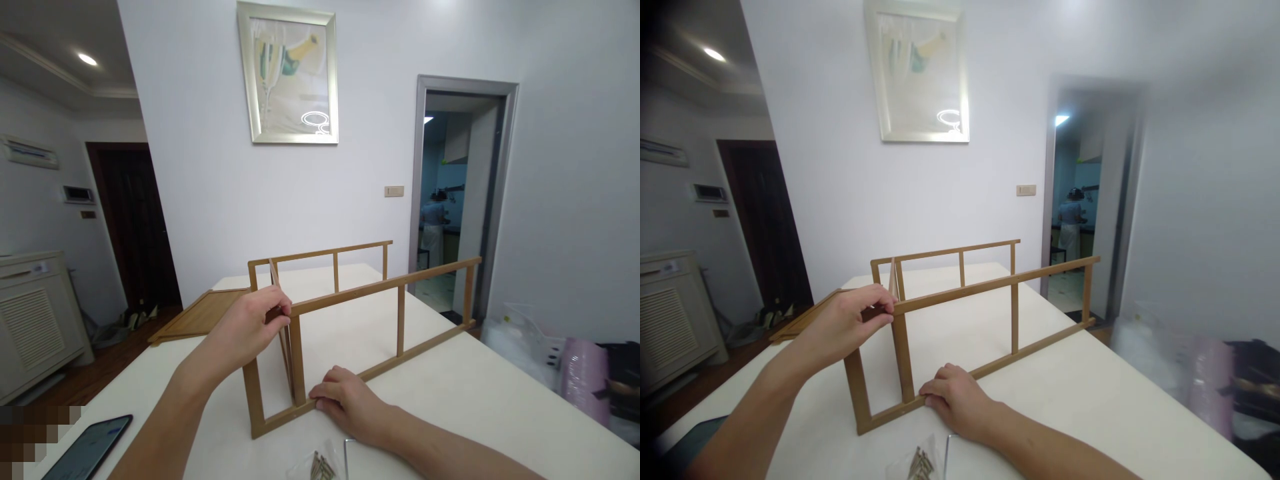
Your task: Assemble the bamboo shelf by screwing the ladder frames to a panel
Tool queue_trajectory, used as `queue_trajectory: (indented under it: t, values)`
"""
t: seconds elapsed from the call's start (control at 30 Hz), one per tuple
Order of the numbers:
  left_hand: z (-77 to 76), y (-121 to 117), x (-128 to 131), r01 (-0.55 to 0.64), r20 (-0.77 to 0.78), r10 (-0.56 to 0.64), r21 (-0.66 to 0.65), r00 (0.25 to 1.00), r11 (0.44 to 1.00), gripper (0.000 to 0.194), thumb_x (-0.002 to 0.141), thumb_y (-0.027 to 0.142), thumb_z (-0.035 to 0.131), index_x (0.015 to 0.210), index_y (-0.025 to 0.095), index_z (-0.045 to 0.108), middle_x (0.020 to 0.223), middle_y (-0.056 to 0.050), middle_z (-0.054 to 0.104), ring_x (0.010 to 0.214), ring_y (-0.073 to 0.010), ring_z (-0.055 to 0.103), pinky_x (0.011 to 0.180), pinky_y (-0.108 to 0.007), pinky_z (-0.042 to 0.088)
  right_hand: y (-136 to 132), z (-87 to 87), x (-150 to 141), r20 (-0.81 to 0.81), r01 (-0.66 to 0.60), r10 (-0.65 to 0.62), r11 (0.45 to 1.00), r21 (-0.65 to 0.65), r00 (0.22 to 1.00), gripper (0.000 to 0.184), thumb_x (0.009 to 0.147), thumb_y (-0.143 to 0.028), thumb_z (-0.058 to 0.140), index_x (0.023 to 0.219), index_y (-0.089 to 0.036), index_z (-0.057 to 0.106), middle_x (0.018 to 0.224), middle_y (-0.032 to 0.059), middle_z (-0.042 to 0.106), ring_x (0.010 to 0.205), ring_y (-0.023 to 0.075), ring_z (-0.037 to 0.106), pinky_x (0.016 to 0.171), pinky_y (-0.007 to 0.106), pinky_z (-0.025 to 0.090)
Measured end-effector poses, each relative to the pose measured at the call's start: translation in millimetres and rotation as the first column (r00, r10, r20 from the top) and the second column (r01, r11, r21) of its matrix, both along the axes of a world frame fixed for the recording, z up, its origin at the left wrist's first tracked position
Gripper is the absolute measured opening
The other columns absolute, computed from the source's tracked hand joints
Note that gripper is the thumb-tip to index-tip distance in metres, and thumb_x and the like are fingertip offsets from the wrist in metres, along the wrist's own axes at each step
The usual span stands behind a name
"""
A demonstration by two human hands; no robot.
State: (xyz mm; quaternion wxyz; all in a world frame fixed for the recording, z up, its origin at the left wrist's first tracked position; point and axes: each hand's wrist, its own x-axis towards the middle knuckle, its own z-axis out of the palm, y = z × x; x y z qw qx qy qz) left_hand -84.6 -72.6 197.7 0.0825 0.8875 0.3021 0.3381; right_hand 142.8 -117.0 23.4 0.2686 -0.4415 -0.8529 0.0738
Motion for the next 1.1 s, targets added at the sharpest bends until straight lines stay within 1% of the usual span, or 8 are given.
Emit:
queue_trajectory:
  t: [0.2, 0.37, 0.67, 0.97, 1.1]
  values:
    - [-0.5, -0.1, -0.2, 0.015, 0.003, -0.015, 0.01, 1.0, 1.0, 0.011, 0.084, 0.015, 0.054, 0.081, 0.022, 0.062, 0.088, 0.001, 0.066, 0.081, -0.0148, 0.059, 0.07, -0.027, 0.045, -0.5, 0.4, -0.4, -0.002, -0.005, 0.005, 1.0, 0.001, 1.0, 0.023, 0.095, -0.026, 0.05, 0.109, -0.023, 0.068, 0.092, 0.0064, 0.066, 0.089, 0.0177, 0.056, 0.081, 0.029, 0.043]
    - [-1.0, 1.0, -0.5, 0.021, 0.009, -0.021, 0.016, 1.0, 1.0, 0.013, 0.084, 0.014, 0.053, 0.081, 0.022, 0.063, 0.09, 0.001, 0.067, 0.083, -0.0151, 0.061, 0.075, -0.028, 0.046, 0.1, -0.2, -0.9, 0.0, -0.001, 0.001, 1.0, -0.005, 1.0, 0.024, 0.095, -0.026, 0.05, 0.109, -0.024, 0.069, 0.092, 0.0067, 0.066, 0.09, 0.018, 0.057, 0.08, 0.029, 0.043]
    - [0.7, 0.1, -1.9, 0.037, 0.005, -0.037, 0.029, 0.999, 0.999, 0.015, 0.086, 0.017, 0.051, 0.08, 0.022, 0.064, 0.092, 0.0, 0.068, 0.086, -0.0158, 0.062, 0.079, -0.029, 0.049, 0.2, -0.5, -0.1, -0.007, -0.002, 0.002, 1.0, -0.003, 1.0, 0.023, 0.095, -0.026, 0.05, 0.108, -0.024, 0.069, 0.092, 0.0063, 0.066, 0.089, 0.0175, 0.057, 0.081, 0.029, 0.043]
    - [0.4, 1.2, -2.5, 0.046, 0.006, -0.047, 0.059, 0.999, 0.997, 0.021, 0.089, 0.02, 0.048, 0.083, 0.021, 0.068, 0.095, -0.003, 0.07, 0.088, -0.0175, 0.065, 0.082, -0.031, 0.052, 0.8, -1.4, 0.4, -0.002, -0.005, 0.005, 1.0, -0.007, 1.0, 0.024, 0.095, -0.028, 0.049, 0.109, -0.023, 0.069, 0.091, 0.007, 0.065, 0.09, 0.0185, 0.057, 0.081, 0.03, 0.043]
    - [0.1, 1.3, -2.6, 0.077, 0.022, -0.078, 0.056, 0.997, 0.995, 0.026, 0.091, 0.02, 0.045, 0.085, 0.022, 0.07, 0.099, -0.003, 0.07, 0.091, -0.0177, 0.065, 0.084, -0.03, 0.052, 1.5, -1.9, 0.8, -0.006, -0.009, 0.009, 1.0, -0.007, 1.0, 0.025, 0.096, -0.028, 0.049, 0.11, -0.023, 0.068, 0.092, 0.0071, 0.065, 0.091, 0.0187, 0.057, 0.081, 0.031, 0.044]
